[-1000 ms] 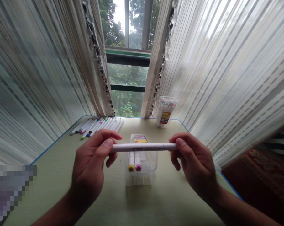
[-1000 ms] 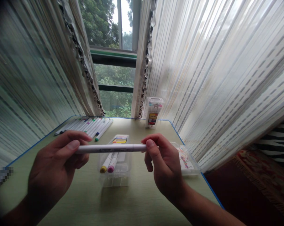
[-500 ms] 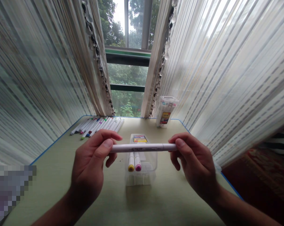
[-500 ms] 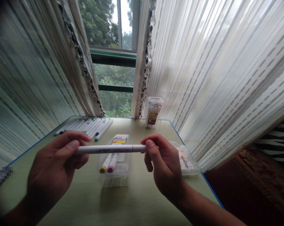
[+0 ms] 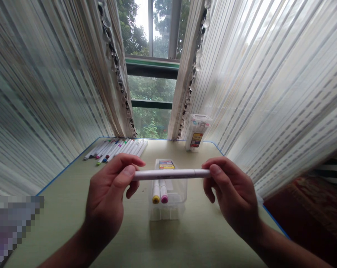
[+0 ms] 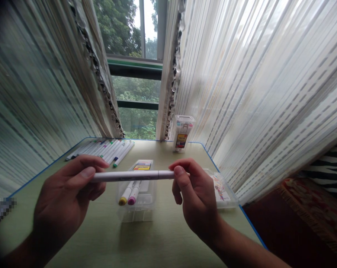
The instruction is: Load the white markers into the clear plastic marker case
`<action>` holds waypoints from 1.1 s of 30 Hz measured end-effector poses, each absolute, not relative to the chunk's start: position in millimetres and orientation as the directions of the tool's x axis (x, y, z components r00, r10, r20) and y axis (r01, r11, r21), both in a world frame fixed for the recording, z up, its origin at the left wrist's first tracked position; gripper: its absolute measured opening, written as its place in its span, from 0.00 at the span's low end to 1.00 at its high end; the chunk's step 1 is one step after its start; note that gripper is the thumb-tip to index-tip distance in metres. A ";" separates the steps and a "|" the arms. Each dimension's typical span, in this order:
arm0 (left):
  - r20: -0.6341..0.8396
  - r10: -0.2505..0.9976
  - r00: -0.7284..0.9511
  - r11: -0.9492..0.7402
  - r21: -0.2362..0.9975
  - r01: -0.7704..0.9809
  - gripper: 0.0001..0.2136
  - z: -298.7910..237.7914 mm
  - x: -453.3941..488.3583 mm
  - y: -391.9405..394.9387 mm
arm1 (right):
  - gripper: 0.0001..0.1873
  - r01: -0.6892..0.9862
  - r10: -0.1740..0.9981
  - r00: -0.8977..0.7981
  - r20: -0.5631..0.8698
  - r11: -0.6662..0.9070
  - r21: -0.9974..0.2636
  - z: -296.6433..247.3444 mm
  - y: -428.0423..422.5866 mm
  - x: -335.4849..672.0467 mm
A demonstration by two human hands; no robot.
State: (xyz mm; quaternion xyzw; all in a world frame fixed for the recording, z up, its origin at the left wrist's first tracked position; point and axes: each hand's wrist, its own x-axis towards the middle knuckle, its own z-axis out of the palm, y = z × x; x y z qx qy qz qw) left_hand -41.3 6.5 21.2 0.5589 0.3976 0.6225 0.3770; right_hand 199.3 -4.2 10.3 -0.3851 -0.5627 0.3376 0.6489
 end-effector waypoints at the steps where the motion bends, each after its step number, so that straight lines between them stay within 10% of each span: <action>1: 0.395 0.914 -0.094 -0.399 0.917 -0.022 0.07 21.2 -41.2 6.3 | 0.12 -0.002 0.870 0.139 0.473 0.478 -0.878 10.5 -4.3 199.0; 33: 0.408 0.910 -0.076 -0.410 0.912 -0.011 0.07 22.5 -38.6 3.6 | 0.09 -0.146 0.882 0.116 0.457 0.470 -0.870 13.7 -3.5 196.2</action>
